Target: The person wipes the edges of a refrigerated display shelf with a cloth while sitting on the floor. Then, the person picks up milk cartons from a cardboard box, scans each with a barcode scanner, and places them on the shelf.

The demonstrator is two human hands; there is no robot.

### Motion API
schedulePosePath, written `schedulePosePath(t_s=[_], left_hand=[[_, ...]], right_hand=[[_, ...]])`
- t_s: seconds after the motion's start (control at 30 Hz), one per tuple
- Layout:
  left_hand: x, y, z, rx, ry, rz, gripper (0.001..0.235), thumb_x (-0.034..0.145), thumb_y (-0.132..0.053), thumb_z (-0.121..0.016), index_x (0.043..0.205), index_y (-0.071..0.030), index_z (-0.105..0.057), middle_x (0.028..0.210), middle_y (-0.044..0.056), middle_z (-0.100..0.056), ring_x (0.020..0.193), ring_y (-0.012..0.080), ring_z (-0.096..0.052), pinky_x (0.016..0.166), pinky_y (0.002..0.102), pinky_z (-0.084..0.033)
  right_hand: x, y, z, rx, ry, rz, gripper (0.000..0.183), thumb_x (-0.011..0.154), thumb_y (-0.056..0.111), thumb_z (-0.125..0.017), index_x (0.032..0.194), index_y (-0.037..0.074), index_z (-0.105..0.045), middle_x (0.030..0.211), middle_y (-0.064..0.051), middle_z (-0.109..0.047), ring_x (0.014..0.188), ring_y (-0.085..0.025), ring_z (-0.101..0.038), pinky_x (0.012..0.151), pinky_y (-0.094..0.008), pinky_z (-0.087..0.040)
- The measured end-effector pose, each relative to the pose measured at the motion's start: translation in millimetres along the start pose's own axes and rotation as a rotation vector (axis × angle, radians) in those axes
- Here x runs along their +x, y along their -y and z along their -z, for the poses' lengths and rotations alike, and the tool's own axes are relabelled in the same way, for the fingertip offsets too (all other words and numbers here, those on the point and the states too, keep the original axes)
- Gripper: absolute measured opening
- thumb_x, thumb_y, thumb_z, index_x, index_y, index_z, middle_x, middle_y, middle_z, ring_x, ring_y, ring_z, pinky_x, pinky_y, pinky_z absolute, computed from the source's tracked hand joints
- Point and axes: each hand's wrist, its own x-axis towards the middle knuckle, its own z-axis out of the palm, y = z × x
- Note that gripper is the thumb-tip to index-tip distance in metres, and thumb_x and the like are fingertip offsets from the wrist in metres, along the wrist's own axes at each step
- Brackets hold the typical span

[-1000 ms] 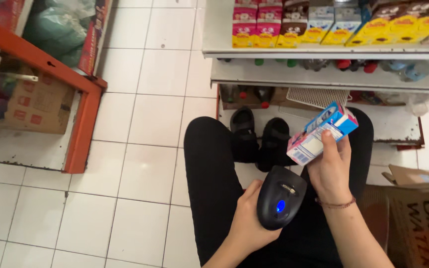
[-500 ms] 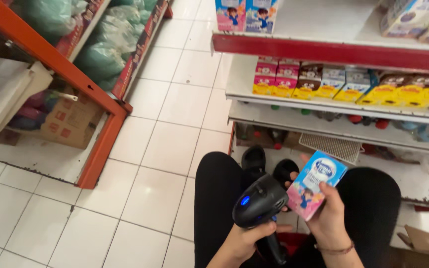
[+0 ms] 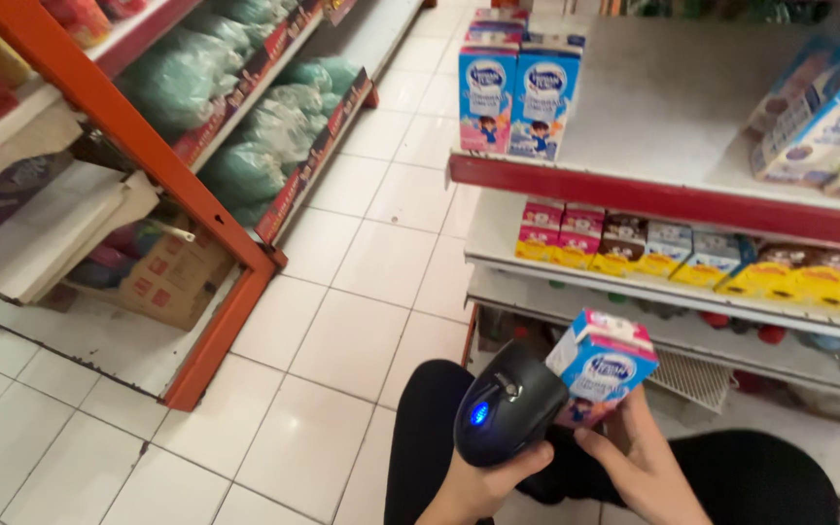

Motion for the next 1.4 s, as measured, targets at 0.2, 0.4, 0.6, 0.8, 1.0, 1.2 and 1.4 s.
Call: schedulePosePath(t_s=[0.2, 0.4, 0.6, 0.8, 1.0, 1.2, 1.4], left_hand=[[54, -47, -10, 0.056, 0.034, -0.285, 0.063, 0.080, -0.007, -0.084, 0.135, -0.005, -0.054, 0.114, 0.001, -0.069, 0.103, 0.0100, -0.066, 0.095, 0.028, -0.054], [103, -63, -6, 0.248, 0.046, -0.381, 0.051, 0.086, -0.009, -0.088, 0.128, 0.000, -0.061, 0.110, 0.005, -0.072, 0.100, 0.0134, -0.070, 0.096, 0.032, -0.058], [143, -72, 4, 0.257, 0.007, -0.381, 0.054, 0.081, -0.009, -0.086, 0.128, -0.001, -0.059, 0.110, 0.003, -0.070, 0.100, 0.0135, -0.067, 0.091, 0.031, -0.057], [172, -77, 14, 0.235, -0.015, -0.436, 0.078, 0.080, -0.004, -0.081, 0.148, 0.000, -0.043, 0.130, 0.005, -0.062, 0.118, 0.0140, -0.062, 0.103, 0.032, -0.052], [196, -57, 54, 0.347, -0.231, -0.420, 0.089, 0.074, -0.010, -0.087, 0.149, 0.000, -0.040, 0.110, 0.006, -0.070, 0.098, 0.0123, -0.068, 0.087, 0.031, -0.058], [205, -47, 91, 0.659, -0.072, -0.446, 0.066, 0.086, -0.018, -0.086, 0.144, -0.005, -0.058, 0.127, 0.008, -0.069, 0.121, 0.0172, -0.066, 0.107, 0.035, -0.055], [212, -66, 97, 0.578, -0.141, -0.690, 0.072, 0.083, -0.025, -0.084, 0.146, 0.000, -0.057, 0.157, 0.016, -0.057, 0.145, 0.0276, -0.061, 0.123, 0.040, -0.048]], right_hand=[[61, 43, -12, -0.314, -0.149, 0.197, 0.067, 0.080, -0.011, -0.068, 0.142, 0.003, -0.046, 0.134, -0.008, -0.055, 0.128, -0.019, -0.057, 0.106, -0.035, -0.048], [115, 79, -17, -0.307, -0.187, 0.418, 0.054, 0.082, -0.014, -0.068, 0.133, -0.003, -0.055, 0.128, -0.007, -0.059, 0.124, -0.018, -0.060, 0.108, -0.034, -0.050], [166, 100, -23, -0.348, -0.249, 0.510, 0.057, 0.082, -0.015, -0.070, 0.137, -0.006, -0.054, 0.133, -0.005, -0.048, 0.126, -0.018, -0.059, 0.108, -0.036, -0.055], [200, 95, -33, -0.290, -0.239, 0.624, 0.060, 0.081, -0.017, -0.075, 0.137, -0.008, -0.055, 0.133, -0.006, -0.045, 0.128, -0.021, -0.059, 0.111, -0.037, -0.055], [220, 86, -35, -0.329, -0.250, 0.657, 0.053, 0.083, -0.015, -0.074, 0.132, -0.007, -0.057, 0.135, -0.006, -0.045, 0.123, -0.021, -0.064, 0.105, -0.035, -0.060], [228, 76, -65, -0.501, -0.335, 0.586, 0.061, 0.078, -0.011, -0.079, 0.136, -0.008, -0.058, 0.132, -0.010, -0.052, 0.110, -0.019, -0.062, 0.091, -0.032, -0.058], [248, 69, -91, -0.674, -0.417, 0.713, 0.065, 0.078, -0.002, -0.086, 0.137, -0.007, -0.057, 0.128, -0.015, -0.058, 0.110, -0.021, -0.064, 0.091, -0.032, -0.057]])
